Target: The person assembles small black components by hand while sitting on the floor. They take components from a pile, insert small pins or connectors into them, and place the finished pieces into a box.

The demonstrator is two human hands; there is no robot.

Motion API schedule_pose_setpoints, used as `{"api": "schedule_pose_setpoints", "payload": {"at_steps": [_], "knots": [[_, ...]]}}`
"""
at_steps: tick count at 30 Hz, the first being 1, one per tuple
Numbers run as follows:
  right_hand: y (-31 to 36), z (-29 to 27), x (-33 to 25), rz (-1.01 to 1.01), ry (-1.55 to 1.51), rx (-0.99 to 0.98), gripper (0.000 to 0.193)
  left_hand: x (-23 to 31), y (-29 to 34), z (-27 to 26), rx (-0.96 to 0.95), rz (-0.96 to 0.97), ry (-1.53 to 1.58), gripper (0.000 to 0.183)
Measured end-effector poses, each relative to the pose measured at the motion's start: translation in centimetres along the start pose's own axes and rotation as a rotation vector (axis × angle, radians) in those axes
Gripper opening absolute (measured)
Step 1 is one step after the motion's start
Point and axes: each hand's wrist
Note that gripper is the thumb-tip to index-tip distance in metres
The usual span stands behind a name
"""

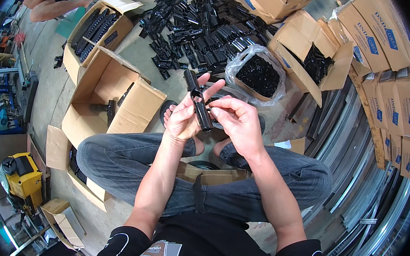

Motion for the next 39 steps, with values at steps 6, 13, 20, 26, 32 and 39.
{"api": "schedule_pose_setpoints", "payload": {"at_steps": [6,13,20,26,32,39], "knots": [[0.0,0.0,0.3,-0.002,0.052,-0.002,0.016,0.1,0.0,0.5,0.003,-0.017,0.035,0.098],[-0.1,0.4,0.7,-0.004,0.082,0.032,0.016,0.0,0.0,0.4,-0.010,-0.023,0.043,0.097],[-0.1,0.7,1.9,-0.038,0.172,0.063,0.017,-0.1,0.0,0.3,-0.008,-0.016,0.026,0.096],[-0.1,0.7,1.9,-0.091,0.109,0.042,0.017,0.1,-0.1,0.4,-0.012,-0.003,0.008,0.096],[0.0,0.6,1.2,-0.064,0.243,0.009,0.018,0.2,-0.1,0.6,0.003,0.000,-0.022,0.099],[0.1,0.8,1.2,-0.049,0.106,-0.012,0.013,0.6,-0.1,0.6,-0.060,-0.070,0.056,0.091]]}}
Point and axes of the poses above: each hand's wrist, its own y-axis away from the middle knuckle, its own z-axis out of the palm, x = y × z, and after that the axes turned 15 degrees about y, right-handed
